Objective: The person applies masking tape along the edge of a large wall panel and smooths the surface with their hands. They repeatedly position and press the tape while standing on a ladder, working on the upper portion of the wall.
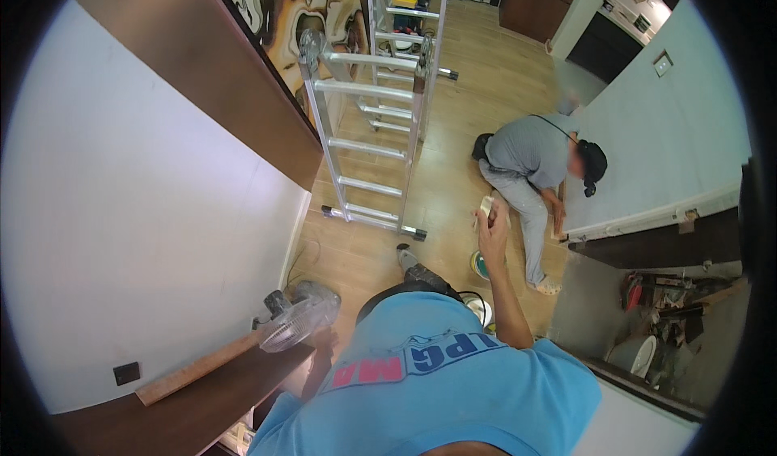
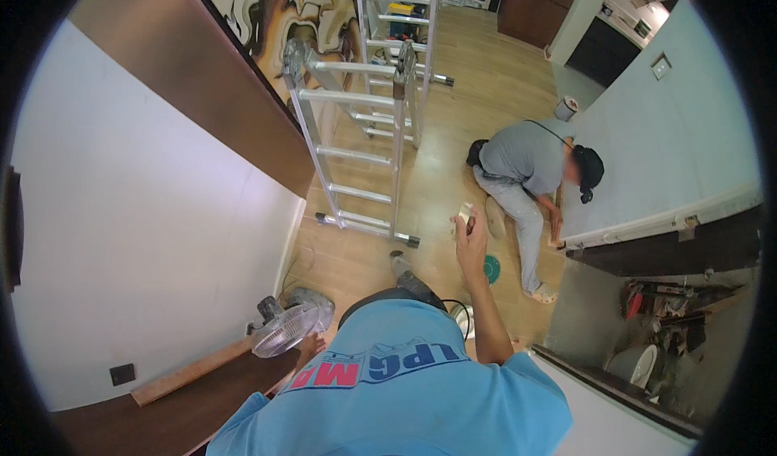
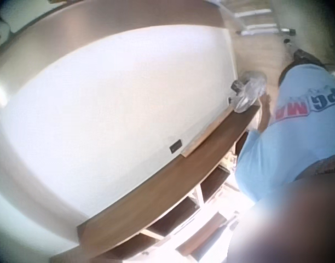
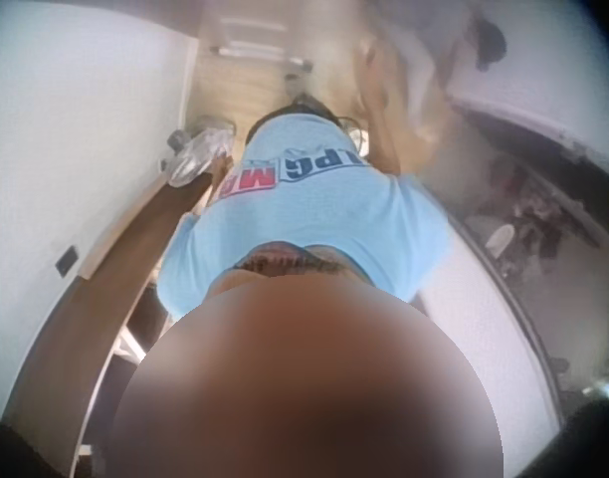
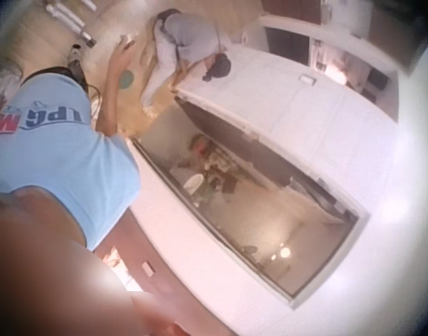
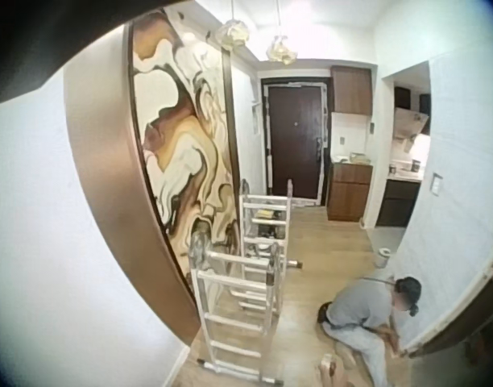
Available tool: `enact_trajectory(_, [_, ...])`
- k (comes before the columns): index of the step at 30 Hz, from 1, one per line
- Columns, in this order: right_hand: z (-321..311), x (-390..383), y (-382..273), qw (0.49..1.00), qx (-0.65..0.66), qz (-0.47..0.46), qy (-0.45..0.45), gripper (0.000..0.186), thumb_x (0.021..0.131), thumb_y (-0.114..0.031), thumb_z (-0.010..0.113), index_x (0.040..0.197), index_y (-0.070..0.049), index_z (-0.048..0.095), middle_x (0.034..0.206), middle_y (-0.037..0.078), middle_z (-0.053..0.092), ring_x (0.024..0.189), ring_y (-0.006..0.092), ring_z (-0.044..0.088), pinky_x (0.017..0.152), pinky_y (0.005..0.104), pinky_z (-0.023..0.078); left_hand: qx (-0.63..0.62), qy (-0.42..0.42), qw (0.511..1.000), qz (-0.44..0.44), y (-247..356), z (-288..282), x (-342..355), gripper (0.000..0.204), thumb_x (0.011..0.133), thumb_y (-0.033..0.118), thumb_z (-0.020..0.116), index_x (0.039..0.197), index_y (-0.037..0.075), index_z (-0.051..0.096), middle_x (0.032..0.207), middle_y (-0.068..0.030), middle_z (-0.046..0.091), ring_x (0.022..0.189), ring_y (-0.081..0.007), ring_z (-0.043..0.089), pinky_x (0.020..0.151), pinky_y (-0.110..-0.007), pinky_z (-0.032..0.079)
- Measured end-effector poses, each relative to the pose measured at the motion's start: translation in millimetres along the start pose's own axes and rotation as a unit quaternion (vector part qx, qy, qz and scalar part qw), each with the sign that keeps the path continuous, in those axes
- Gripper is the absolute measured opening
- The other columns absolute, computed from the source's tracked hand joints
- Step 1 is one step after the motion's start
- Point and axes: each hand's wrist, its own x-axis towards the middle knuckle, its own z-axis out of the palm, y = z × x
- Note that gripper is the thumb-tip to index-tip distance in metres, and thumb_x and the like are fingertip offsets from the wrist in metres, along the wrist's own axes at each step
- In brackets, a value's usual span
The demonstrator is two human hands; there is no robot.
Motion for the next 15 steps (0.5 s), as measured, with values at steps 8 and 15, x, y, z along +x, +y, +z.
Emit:
enact_trajectory(8, [49.7,205.8,-63.3,0.984,0.046,-0.169,0.023,0.055,0.098,-0.010,0.068,0.145,-0.001,0.039,0.102,0.019,0.072,0.094,0.0263,0.072,0.081,0.0354,0.054,-0.026,0.126,0.979,0.161,57.3,63.9,-26.0,0.033,0.103,0.033,0.060,0.111,0.001,0.065,0.093,-0.0150,0.071,0.082,-0.0239,0.070,0.066,-0.034,0.058])
enact_trajectory(15, [108.1,336.0,-145.2,0.953,0.084,-0.291,-0.005,0.059,0.096,-0.010,0.068,0.147,-0.003,0.039,0.108,0.023,0.071,0.102,0.0350,0.072,0.087,0.0426,0.055,-0.101,0.172,0.905,0.376,239.4,93.4,-45.9,0.026,0.105,0.025,0.062,0.118,0.002,0.062,0.103,-0.0097,0.070,0.092,-0.0189,0.068,0.078,-0.033,0.056])
